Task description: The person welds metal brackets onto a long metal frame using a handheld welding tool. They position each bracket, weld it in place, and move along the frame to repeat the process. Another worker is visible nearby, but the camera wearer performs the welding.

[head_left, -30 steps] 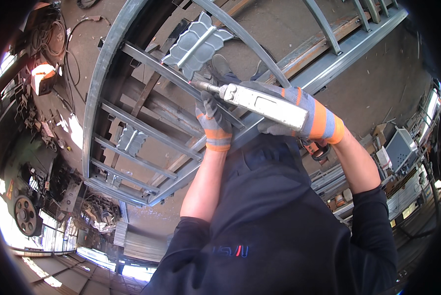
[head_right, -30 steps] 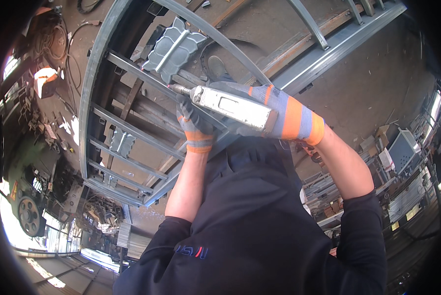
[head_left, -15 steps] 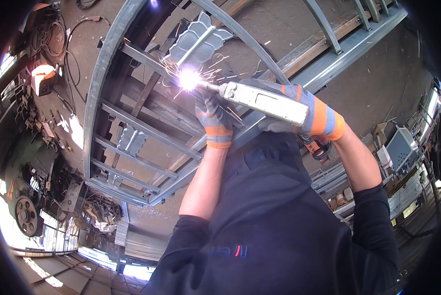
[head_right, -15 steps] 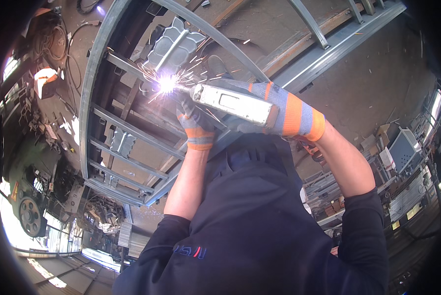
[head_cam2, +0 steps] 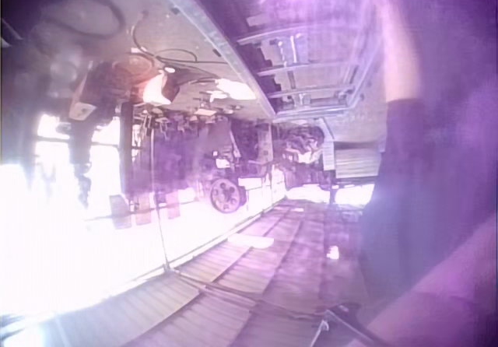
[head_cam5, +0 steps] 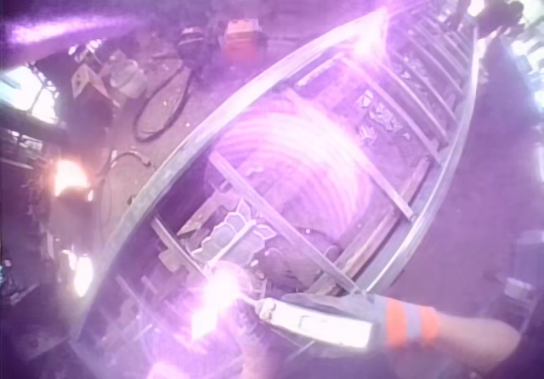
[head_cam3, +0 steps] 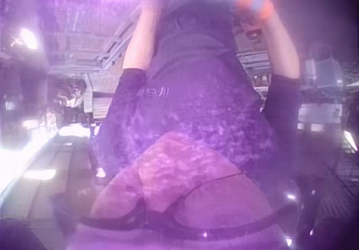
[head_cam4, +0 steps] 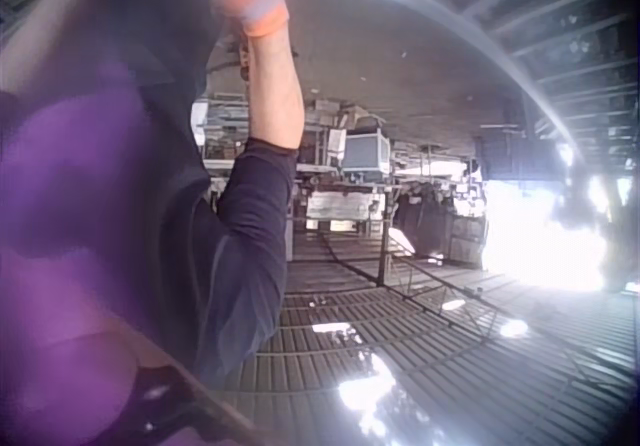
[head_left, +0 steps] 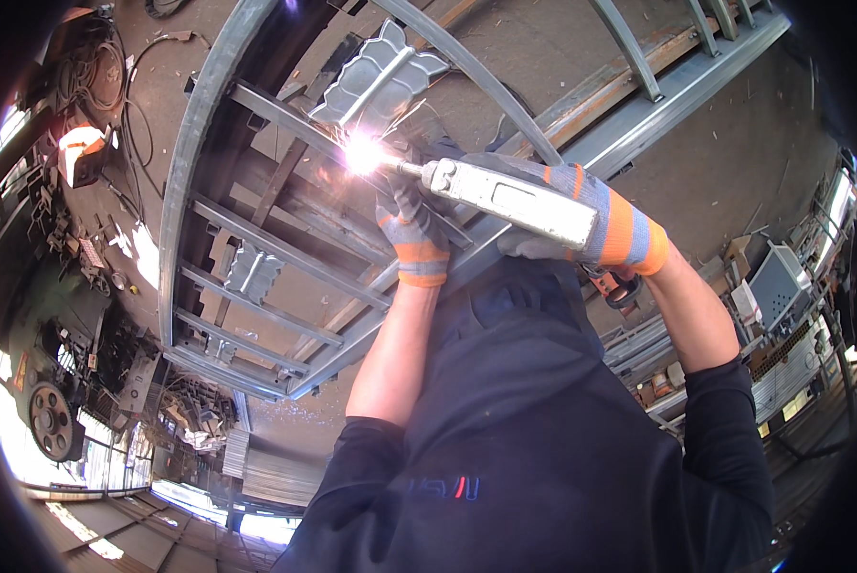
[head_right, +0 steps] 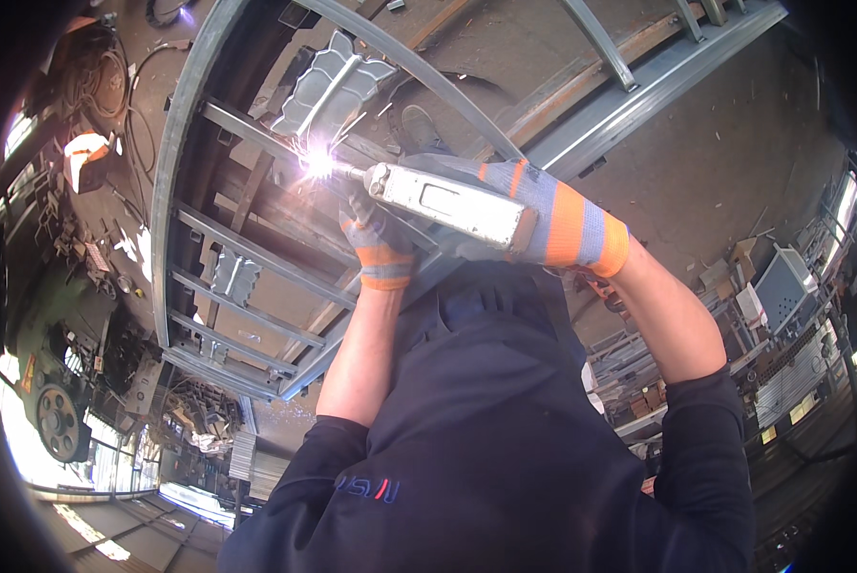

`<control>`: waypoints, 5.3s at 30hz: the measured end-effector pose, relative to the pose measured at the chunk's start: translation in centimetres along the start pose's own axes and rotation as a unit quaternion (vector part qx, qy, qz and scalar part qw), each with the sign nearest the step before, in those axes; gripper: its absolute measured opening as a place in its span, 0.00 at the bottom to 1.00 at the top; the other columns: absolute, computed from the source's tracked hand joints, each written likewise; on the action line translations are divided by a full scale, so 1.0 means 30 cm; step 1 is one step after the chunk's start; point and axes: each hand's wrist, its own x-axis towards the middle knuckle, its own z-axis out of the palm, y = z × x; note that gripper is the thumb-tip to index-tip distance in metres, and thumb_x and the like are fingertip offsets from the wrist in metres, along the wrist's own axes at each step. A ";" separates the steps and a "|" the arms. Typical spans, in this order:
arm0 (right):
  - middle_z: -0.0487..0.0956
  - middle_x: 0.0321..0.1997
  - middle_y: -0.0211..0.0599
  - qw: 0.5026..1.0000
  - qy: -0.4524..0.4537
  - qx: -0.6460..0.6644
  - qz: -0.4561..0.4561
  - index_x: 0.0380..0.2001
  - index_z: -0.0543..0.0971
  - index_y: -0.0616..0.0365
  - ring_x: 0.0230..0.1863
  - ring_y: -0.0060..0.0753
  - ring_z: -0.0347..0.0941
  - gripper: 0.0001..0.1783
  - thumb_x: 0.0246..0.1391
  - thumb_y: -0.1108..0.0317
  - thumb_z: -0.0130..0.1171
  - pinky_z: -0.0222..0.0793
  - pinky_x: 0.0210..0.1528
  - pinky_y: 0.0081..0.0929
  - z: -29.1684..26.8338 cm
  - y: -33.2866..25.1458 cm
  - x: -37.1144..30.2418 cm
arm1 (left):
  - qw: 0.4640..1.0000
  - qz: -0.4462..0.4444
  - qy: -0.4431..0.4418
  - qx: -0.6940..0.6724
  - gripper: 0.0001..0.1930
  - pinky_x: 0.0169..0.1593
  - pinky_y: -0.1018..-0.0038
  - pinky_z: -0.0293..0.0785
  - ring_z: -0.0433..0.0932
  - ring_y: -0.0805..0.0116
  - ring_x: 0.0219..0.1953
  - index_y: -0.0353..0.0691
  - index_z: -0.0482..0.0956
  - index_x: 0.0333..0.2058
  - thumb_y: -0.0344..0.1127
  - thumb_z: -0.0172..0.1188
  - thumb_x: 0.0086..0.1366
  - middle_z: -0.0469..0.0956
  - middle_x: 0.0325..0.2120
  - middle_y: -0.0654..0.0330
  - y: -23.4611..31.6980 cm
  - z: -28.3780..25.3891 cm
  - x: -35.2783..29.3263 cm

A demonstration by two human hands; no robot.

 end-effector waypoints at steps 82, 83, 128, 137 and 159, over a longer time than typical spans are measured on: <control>0.86 0.55 0.44 0.893 0.397 -0.170 -0.131 0.71 0.72 0.58 0.46 0.33 0.83 0.29 0.72 0.59 0.58 0.77 0.48 0.29 -0.586 -0.045 -1.166 | 0.952 -0.101 -0.249 -0.150 0.37 0.83 0.53 0.47 0.51 0.54 0.82 0.51 0.53 0.81 0.62 0.41 0.81 0.53 0.81 0.55 0.174 1.372 0.504; 0.86 0.54 0.45 0.888 0.407 -0.149 -0.156 0.72 0.72 0.58 0.45 0.33 0.84 0.29 0.73 0.59 0.57 0.78 0.47 0.28 -0.567 -0.057 -1.168 | 0.955 -0.090 -0.245 -0.142 0.36 0.81 0.51 0.51 0.57 0.52 0.79 0.51 0.57 0.79 0.61 0.44 0.81 0.58 0.79 0.56 0.169 1.389 0.519; 0.81 0.37 0.55 0.821 0.469 -0.291 -0.145 0.44 0.78 0.62 0.41 0.65 0.79 0.23 0.62 0.50 0.67 0.75 0.42 0.50 -0.889 0.101 -1.174 | 0.982 -0.121 0.034 -0.142 0.21 0.38 0.52 0.87 0.86 0.63 0.30 0.52 0.84 0.37 0.62 0.58 0.71 0.84 0.26 0.68 0.278 1.468 0.788; 0.82 0.37 0.57 0.847 0.451 -0.247 -0.133 0.41 0.80 0.61 0.40 0.66 0.79 0.20 0.62 0.53 0.66 0.75 0.42 0.51 -0.851 0.050 -1.152 | 0.978 -0.133 0.017 -0.159 0.22 0.37 0.55 0.88 0.87 0.63 0.30 0.49 0.86 0.37 0.61 0.59 0.72 0.86 0.27 0.66 0.297 1.480 0.805; 0.88 0.52 0.36 0.891 0.397 -0.201 -0.084 0.65 0.79 0.56 0.51 0.27 0.84 0.25 0.68 0.62 0.68 0.77 0.53 0.31 -0.686 -0.119 -1.130 | 0.894 -0.172 -0.362 -0.199 0.28 0.36 0.71 0.73 0.72 0.70 0.28 0.47 0.79 0.37 0.69 0.54 0.75 0.75 0.26 0.69 0.028 1.303 0.450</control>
